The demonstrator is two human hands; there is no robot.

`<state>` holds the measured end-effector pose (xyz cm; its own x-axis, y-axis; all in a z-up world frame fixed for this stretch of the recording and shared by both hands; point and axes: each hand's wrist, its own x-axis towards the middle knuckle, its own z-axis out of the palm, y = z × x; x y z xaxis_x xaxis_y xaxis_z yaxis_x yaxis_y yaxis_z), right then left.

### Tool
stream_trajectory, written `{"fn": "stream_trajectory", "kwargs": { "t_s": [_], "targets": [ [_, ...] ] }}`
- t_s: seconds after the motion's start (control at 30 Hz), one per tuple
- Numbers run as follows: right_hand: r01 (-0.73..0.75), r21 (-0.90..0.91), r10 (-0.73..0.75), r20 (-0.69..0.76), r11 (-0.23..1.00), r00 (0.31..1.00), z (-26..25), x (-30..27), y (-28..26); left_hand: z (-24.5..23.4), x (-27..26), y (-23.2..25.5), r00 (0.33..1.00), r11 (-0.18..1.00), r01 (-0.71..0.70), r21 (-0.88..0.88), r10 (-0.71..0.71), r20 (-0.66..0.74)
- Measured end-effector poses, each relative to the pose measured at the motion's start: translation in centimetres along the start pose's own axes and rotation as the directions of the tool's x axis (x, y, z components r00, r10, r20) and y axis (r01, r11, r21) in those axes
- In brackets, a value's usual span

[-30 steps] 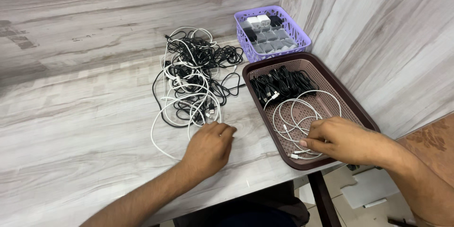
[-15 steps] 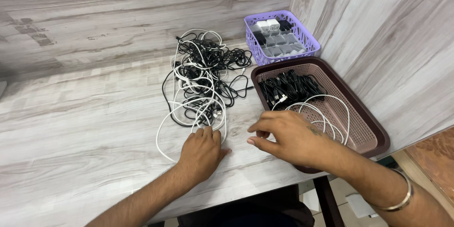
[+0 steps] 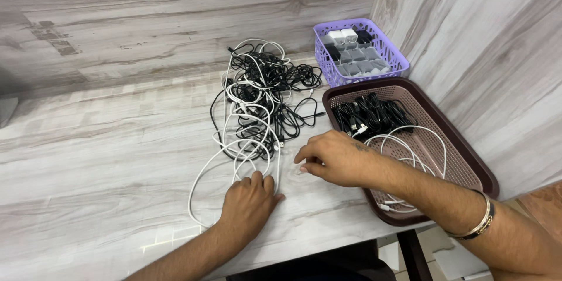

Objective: The person sorts a tangled pile of black and white charging cables and power adapters on a countertop. They separate the items by type and color, placing adapters into a purple basket and coiled cables into a brown basket.

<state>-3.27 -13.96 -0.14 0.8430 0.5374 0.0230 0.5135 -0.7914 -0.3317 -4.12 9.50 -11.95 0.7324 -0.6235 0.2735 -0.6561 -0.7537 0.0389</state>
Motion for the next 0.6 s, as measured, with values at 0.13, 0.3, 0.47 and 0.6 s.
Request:
{"fn": "stream_trajectory", "kwargs": {
  "t_s": [0.13, 0.3, 0.47, 0.6],
  "targets": [
    [-0.062, -0.107, 0.064, 0.007, 0.992, 0.998, 0.3, 3.4, 1.5, -0.3, 0.3, -0.7, 0.997, 1.0, -0.006, -0.026, 0.008, 0.077],
    [-0.198, -0.221, 0.179, -0.102, 0.955, 0.979, -1.9, 11.1, 7.4, -0.9, 1.8, -2.8, 0.985, 0.989, -0.134, -0.061, 0.139, 0.097],
    [-0.104, -0.123, 0.099, -0.044, 0.987, 0.994, -2.4, 18.1, 12.4, -1.2, 3.5, -5.5, 0.992, 0.983, -0.126, -0.133, 0.127, -0.004],
    [0.08, -0.152, -0.071, 0.065, 0.985, 0.995, 0.4, 20.2, 13.4, -1.4, 3.3, -6.7, 0.995, 0.984, 0.046, -0.172, -0.031, 0.093]
  ]
}}
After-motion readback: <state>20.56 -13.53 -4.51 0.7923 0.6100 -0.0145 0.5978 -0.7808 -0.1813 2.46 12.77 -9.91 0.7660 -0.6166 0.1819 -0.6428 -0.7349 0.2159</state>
